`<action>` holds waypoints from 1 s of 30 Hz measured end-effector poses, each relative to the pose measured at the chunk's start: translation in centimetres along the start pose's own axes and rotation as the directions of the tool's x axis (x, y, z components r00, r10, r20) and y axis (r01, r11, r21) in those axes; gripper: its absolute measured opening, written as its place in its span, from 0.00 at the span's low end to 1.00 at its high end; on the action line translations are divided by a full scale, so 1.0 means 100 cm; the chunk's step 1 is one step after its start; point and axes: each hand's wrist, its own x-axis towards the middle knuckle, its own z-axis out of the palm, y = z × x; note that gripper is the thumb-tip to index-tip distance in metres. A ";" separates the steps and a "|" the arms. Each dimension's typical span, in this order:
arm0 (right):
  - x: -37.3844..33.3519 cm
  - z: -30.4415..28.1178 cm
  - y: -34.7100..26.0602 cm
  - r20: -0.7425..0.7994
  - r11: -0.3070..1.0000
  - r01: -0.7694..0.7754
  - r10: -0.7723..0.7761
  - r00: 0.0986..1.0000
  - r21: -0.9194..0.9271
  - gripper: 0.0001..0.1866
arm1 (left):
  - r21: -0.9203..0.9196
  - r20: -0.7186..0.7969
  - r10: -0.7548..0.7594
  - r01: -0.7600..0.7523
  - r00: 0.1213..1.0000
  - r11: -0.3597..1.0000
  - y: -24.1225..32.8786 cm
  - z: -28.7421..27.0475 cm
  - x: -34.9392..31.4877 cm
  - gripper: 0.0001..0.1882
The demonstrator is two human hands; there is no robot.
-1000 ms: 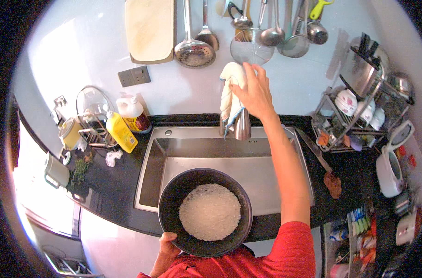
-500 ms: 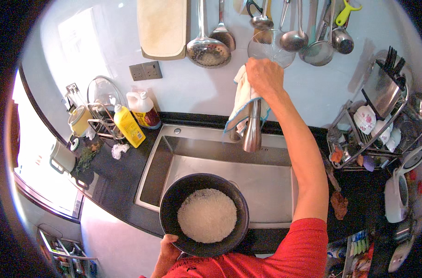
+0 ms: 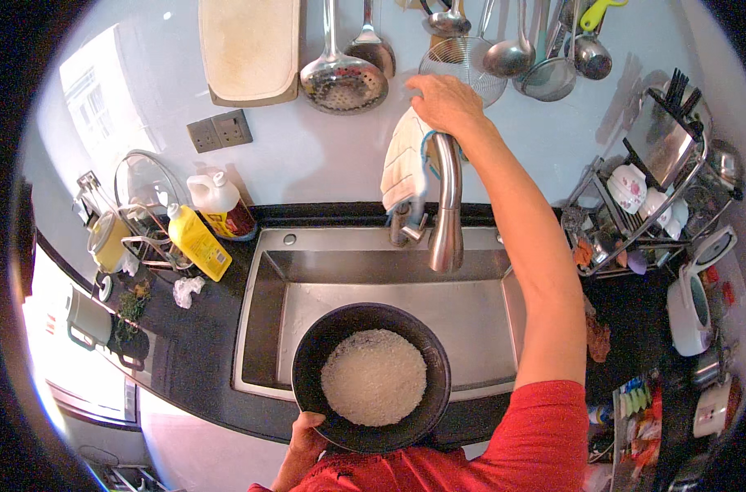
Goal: The person washes uncooked rice in a black bowl at a kitchen sink. They repeatedly fill the bowl with water from the tap, agitate the rice by hand, and drain the cloudy water into the sink. This cycle is performed multiple times to clean the rice.
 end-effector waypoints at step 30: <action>-0.036 0.026 0.058 -0.157 0.730 -0.045 0.206 0.966 0.682 0.16 | 0.070 -0.006 0.008 -0.007 1.000 0.998 -0.015 0.014 0.007 0.39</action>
